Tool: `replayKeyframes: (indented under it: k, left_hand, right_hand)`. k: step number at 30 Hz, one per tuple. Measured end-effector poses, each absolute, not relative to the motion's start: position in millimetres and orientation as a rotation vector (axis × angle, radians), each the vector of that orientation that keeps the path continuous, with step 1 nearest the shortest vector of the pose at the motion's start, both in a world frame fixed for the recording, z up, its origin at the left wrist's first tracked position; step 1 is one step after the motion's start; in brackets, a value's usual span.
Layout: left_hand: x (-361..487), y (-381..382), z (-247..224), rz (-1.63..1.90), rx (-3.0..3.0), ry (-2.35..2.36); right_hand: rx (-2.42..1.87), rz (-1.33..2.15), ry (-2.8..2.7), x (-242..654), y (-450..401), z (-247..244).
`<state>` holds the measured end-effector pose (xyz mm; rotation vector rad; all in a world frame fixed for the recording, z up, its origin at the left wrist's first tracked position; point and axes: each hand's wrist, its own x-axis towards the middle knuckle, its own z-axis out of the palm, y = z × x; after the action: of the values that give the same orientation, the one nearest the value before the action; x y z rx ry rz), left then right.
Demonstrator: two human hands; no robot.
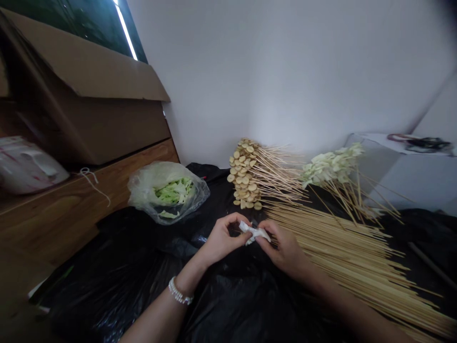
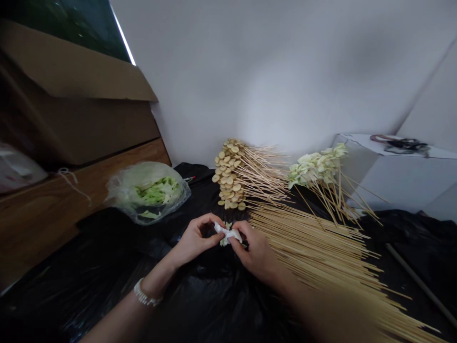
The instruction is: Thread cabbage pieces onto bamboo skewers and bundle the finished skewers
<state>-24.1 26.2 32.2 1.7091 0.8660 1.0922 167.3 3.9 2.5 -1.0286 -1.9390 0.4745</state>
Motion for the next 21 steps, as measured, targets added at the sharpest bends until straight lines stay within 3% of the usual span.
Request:
replayKeyframes:
  k: [7, 21]
  left_hand:
    - [-27.4, 27.1, 33.9, 1.063, 1.747, 0.821]
    - [-16.7, 19.2, 23.5, 1.186, 1.728, 0.963]
  right_hand:
    - [-1.061, 0.677, -1.878, 164.4, 1.6, 11.4]
    - [-1.225, 0.632, -1.735, 157.7, -3.1, 7.3]
